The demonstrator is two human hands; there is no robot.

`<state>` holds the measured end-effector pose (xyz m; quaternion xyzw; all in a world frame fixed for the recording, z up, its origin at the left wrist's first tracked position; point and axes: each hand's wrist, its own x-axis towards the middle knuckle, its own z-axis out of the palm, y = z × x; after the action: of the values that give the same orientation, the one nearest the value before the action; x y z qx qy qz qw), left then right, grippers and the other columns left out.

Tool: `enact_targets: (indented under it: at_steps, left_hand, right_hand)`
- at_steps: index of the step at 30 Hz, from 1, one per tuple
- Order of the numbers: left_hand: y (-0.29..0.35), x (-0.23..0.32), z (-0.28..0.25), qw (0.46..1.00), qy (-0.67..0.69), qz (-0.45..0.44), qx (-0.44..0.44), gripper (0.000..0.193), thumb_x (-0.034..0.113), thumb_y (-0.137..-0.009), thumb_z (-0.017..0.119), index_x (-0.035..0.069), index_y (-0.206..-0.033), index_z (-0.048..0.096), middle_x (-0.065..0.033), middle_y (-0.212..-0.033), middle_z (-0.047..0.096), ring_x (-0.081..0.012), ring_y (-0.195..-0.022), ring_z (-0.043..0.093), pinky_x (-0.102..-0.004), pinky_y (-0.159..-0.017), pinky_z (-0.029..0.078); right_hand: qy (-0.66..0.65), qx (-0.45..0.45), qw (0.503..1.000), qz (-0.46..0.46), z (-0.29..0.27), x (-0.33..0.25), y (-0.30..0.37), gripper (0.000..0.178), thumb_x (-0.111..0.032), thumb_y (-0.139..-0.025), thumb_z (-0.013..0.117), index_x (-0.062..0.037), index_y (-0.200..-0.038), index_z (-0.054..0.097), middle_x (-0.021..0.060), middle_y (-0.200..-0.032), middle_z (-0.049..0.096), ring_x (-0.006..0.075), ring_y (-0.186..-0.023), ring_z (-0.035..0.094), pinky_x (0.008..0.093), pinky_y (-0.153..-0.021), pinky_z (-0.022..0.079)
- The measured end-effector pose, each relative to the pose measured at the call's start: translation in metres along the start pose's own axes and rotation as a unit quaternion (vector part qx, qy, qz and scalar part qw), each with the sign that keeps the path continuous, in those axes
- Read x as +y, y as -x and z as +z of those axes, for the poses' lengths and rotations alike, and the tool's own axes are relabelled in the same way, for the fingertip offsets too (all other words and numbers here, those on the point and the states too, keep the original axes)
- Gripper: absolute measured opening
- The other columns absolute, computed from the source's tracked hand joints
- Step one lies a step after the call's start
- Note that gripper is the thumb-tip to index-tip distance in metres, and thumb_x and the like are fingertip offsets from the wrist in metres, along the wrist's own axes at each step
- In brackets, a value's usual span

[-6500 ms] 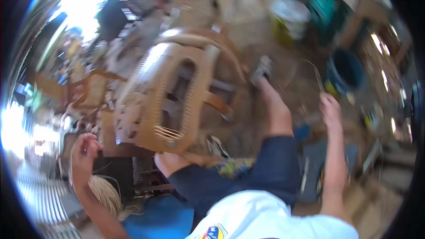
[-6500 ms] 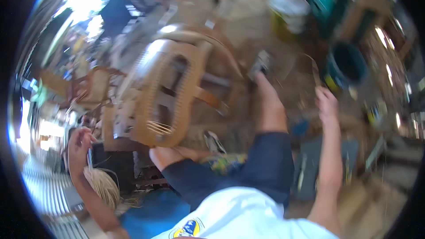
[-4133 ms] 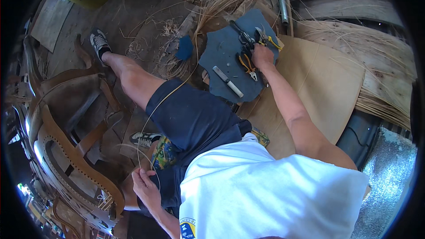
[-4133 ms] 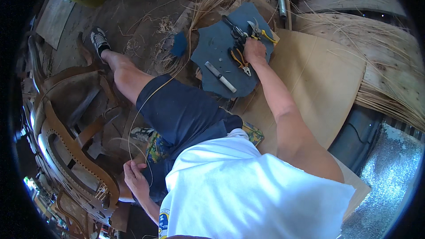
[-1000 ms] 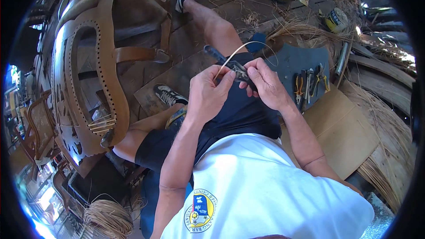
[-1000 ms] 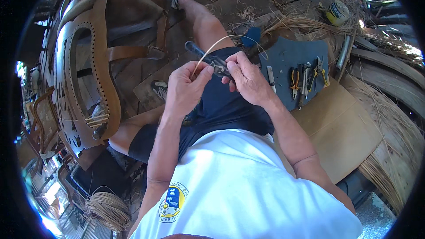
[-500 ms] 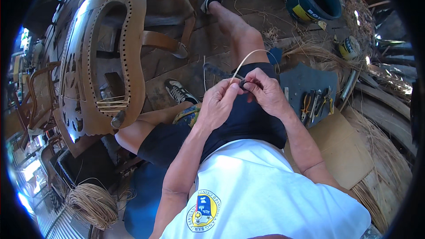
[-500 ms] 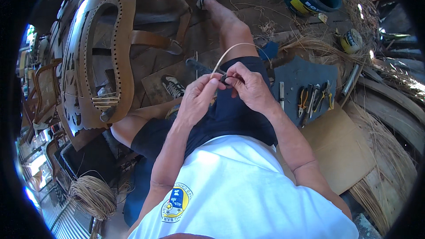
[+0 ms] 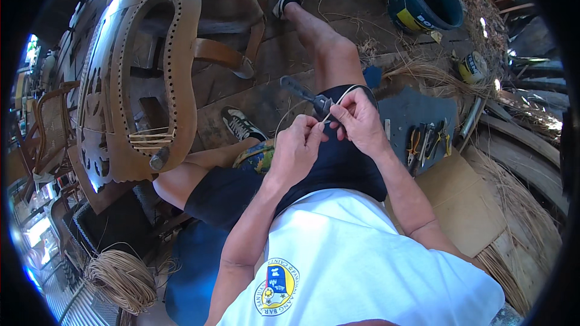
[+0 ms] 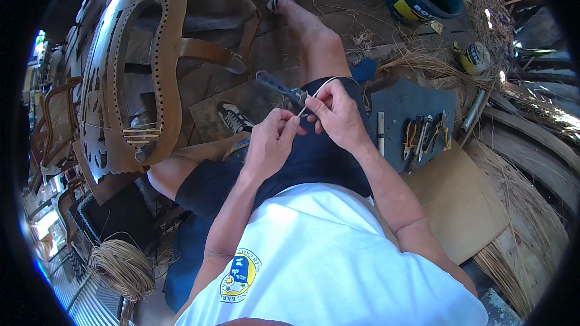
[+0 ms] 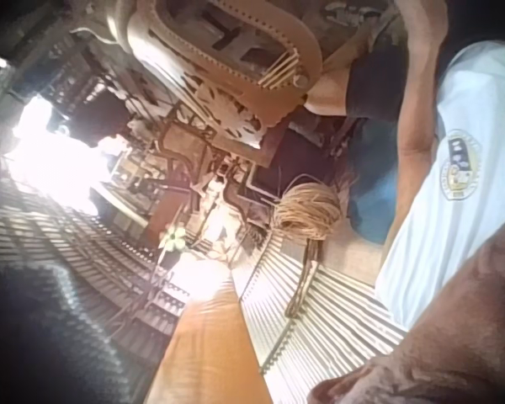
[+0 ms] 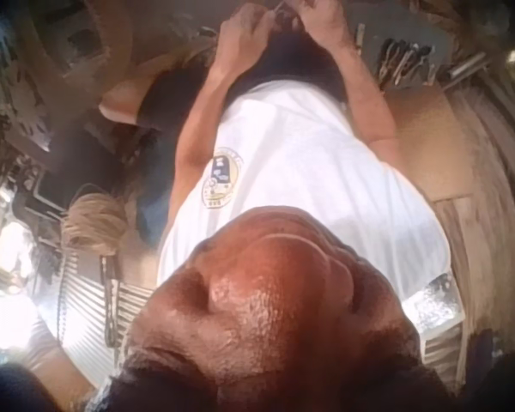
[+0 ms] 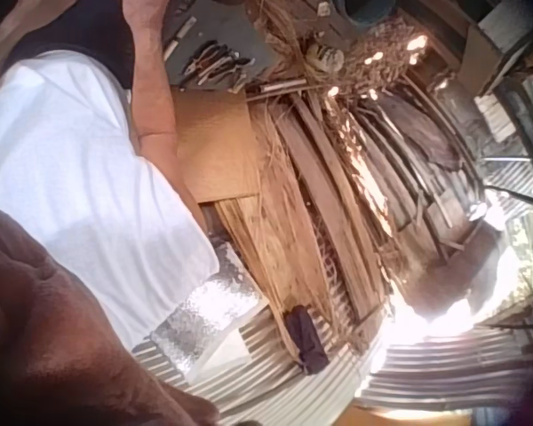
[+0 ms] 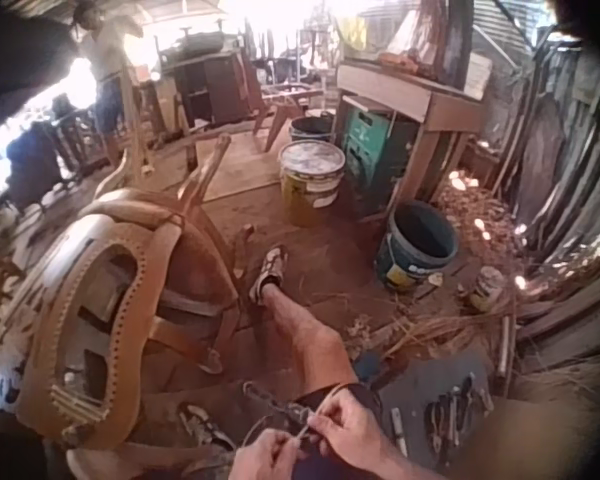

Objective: Weaving and securing rattan strips onto a wooden chair frame in a workshop.

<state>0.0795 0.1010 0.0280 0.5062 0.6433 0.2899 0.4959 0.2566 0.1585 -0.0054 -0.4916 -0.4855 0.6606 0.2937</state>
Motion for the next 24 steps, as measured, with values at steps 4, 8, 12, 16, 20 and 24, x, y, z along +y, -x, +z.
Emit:
enact_targets:
  at_steps: [4,8,12,16,20,24]
  left_hand:
    - [0.029,-0.012,-0.027,0.998,0.031,-0.043,-0.03,0.022,0.018,-0.104,0.053,-0.001,-0.104,0.063,-0.0063,-0.085,0.074,-0.0084,-0.061,0.058,-0.0257,-0.057,0.046]
    - [0.051,-0.02,-0.038,0.995,0.002,-0.091,-0.035,0.02,0.017,-0.103,0.055,0.0,-0.103,0.065,-0.0034,-0.082,0.073,-0.0053,-0.059,0.052,-0.0234,-0.055,0.042]
    - [0.041,-0.008,-0.026,0.998,0.013,-0.061,-0.012,0.018,0.016,-0.103,0.055,0.0,-0.104,0.064,-0.0025,-0.08,0.071,-0.0052,-0.06,0.052,-0.0235,-0.056,0.041]
    - [0.032,0.002,-0.017,1.0,0.025,0.015,0.005,0.017,0.015,-0.104,0.054,0.0,-0.105,0.062,-0.0042,-0.079,0.071,-0.0076,-0.063,0.054,-0.0251,-0.058,0.043]
    - [0.025,0.007,-0.016,0.999,0.032,0.004,-0.012,0.017,0.015,-0.104,0.054,0.0,-0.105,0.062,-0.0062,-0.079,0.071,-0.0099,-0.064,0.056,-0.0258,-0.059,0.044]
    - [0.006,0.008,-0.006,0.999,0.028,0.015,-0.004,0.017,0.014,-0.103,0.055,-0.001,-0.103,0.062,-0.0071,-0.077,0.07,-0.0105,-0.065,0.057,-0.026,-0.059,0.044]
  right_hand:
    - [-0.007,0.106,0.994,0.003,-0.011,-0.004,-0.01,0.016,-0.02,-0.103,0.061,-0.005,-0.103,0.055,0.0078,-0.079,0.071,0.0089,-0.057,0.063,0.0186,-0.045,0.042]
    - [-0.064,0.116,0.991,-0.001,-0.026,0.003,-0.02,0.024,-0.028,-0.106,0.055,-0.0073,-0.094,0.06,0.0056,-0.079,0.07,0.0064,-0.058,0.063,0.0189,-0.047,0.044]
    - [-0.101,0.051,0.994,0.008,-0.022,-0.003,-0.016,0.024,-0.028,-0.106,0.056,-0.0077,-0.094,0.06,0.0043,-0.079,0.068,0.0067,-0.06,0.062,0.0202,-0.052,0.047]
    - [-0.117,0.003,0.993,0.024,-0.02,-0.004,-0.013,0.023,-0.031,-0.103,0.061,-0.0089,-0.095,0.06,0.0058,-0.08,0.069,0.01,-0.063,0.064,0.0223,-0.055,0.05]
    - [-0.116,-0.016,0.993,0.031,-0.027,-0.005,-0.011,0.023,-0.028,-0.103,0.061,-0.007,-0.096,0.06,0.0047,-0.082,0.069,0.0087,-0.065,0.064,0.0222,-0.058,0.051]
    - [-0.109,-0.058,0.991,0.045,-0.013,-0.008,-0.004,0.019,-0.024,-0.102,0.063,-0.0065,-0.097,0.06,0.0051,-0.084,0.069,0.009,-0.067,0.065,0.023,-0.059,0.052]
